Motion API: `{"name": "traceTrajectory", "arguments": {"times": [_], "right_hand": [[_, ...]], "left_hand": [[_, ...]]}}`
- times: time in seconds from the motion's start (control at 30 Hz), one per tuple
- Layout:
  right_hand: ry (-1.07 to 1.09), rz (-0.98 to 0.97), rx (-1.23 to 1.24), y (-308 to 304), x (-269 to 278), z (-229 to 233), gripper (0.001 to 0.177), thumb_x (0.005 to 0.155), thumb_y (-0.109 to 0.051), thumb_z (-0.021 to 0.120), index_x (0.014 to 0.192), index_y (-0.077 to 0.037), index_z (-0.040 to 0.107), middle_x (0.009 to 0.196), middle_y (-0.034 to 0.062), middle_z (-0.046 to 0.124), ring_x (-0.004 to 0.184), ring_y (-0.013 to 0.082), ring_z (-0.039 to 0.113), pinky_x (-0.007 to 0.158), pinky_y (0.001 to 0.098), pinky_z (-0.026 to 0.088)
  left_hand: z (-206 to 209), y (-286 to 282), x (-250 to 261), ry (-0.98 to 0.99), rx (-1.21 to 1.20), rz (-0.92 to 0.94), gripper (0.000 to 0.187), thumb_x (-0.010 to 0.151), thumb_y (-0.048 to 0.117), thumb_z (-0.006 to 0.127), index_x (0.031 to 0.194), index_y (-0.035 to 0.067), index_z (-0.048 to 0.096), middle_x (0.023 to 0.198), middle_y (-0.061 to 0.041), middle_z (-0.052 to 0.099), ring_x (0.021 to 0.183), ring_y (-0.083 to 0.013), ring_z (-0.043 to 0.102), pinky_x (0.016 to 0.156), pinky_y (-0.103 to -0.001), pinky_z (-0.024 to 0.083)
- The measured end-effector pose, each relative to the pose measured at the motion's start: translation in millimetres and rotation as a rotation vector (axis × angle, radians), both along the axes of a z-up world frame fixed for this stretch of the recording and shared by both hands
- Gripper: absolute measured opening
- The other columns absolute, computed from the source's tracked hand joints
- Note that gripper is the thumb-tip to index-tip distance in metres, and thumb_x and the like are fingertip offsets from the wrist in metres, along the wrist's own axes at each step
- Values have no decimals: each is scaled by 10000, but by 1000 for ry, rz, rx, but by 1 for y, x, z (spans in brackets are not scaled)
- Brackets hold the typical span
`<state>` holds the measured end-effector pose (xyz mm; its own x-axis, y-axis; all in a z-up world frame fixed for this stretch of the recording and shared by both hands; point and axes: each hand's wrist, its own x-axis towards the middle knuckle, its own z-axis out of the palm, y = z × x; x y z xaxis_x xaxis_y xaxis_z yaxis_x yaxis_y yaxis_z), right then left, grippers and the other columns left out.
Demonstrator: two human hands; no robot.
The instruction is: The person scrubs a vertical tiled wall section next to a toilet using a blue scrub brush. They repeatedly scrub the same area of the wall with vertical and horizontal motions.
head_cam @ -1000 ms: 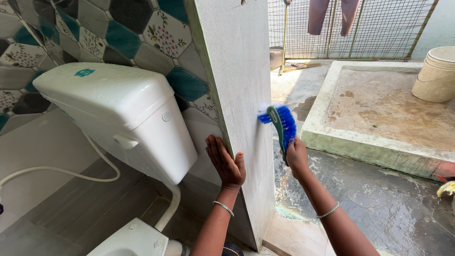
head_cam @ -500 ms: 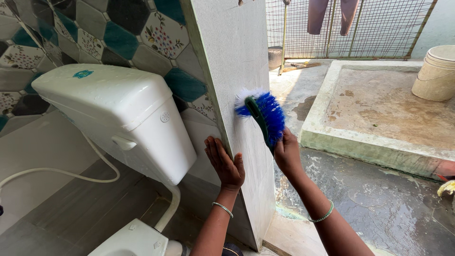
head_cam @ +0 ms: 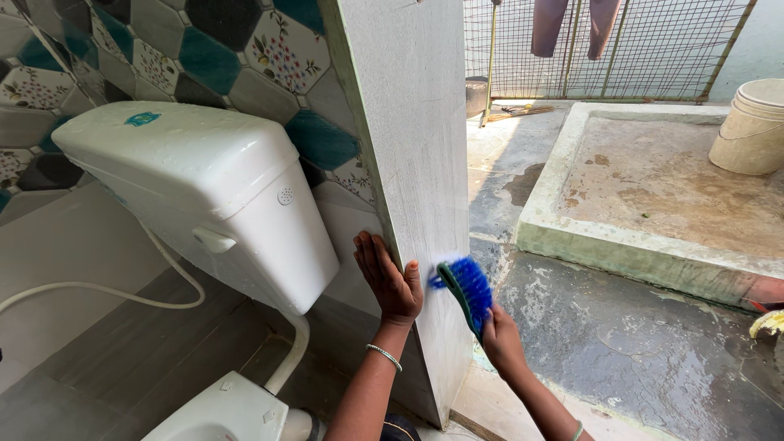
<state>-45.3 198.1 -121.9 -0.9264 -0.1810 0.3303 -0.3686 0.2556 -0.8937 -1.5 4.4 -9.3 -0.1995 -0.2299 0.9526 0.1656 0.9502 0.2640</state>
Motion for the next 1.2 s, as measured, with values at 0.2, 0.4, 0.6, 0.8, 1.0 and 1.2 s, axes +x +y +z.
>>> {"name": "traceTrajectory", "arguments": {"times": [0.2,0.4,0.6,0.8,1.0,1.2], "right_hand": [[151,113,-162,-21,-16,116,311,1056,-193,408,1203,-35,631,794,153,674,668,211,597,650,381,519],[259,113,-195,-24,-26,96,306,1031,-146,402,1188,-11,627,838,143,701,742,199,644,706,368,536],[13,30,10,-10,-19,-55,291,1036,-140,398,1167,-12,625,825,191,688,723,253,638,725,387,528],[106,132,-118,-9,-11,-57,345,1013,-142,420,1280,-32,609,846,161,713,737,219,632,739,370,527],[306,187,-249,-26,-50,65,306,1050,-154,403,1221,-13,613,881,129,699,769,190,628,727,348,523],[262,138,-250,-37,-51,42,305,1066,-172,380,1161,-22,627,836,130,680,724,190,622,683,344,515]], "left_hand": [[-1,-1,1,-3,-14,-10,754,1127,518,284,1613,-49,178,1700,-258,158,1612,-416,113,1315,-578,93],[-3,-1,0,-14,-12,-16,762,1126,520,273,1602,-68,186,1693,-275,165,1606,-429,113,1307,-586,90],[-5,-1,-1,-2,-4,1,772,1119,527,291,1582,-86,220,1674,-293,197,1594,-447,147,1300,-590,108],[-4,0,1,3,-4,5,773,1118,534,270,1575,-89,237,1671,-291,207,1593,-447,154,1298,-595,113],[-4,0,1,1,2,3,778,1114,541,259,1582,-80,235,1675,-286,205,1595,-438,148,1303,-587,106],[-6,0,0,-17,6,0,773,1119,536,250,1589,-77,217,1679,-290,188,1600,-442,126,1305,-594,95]]}}
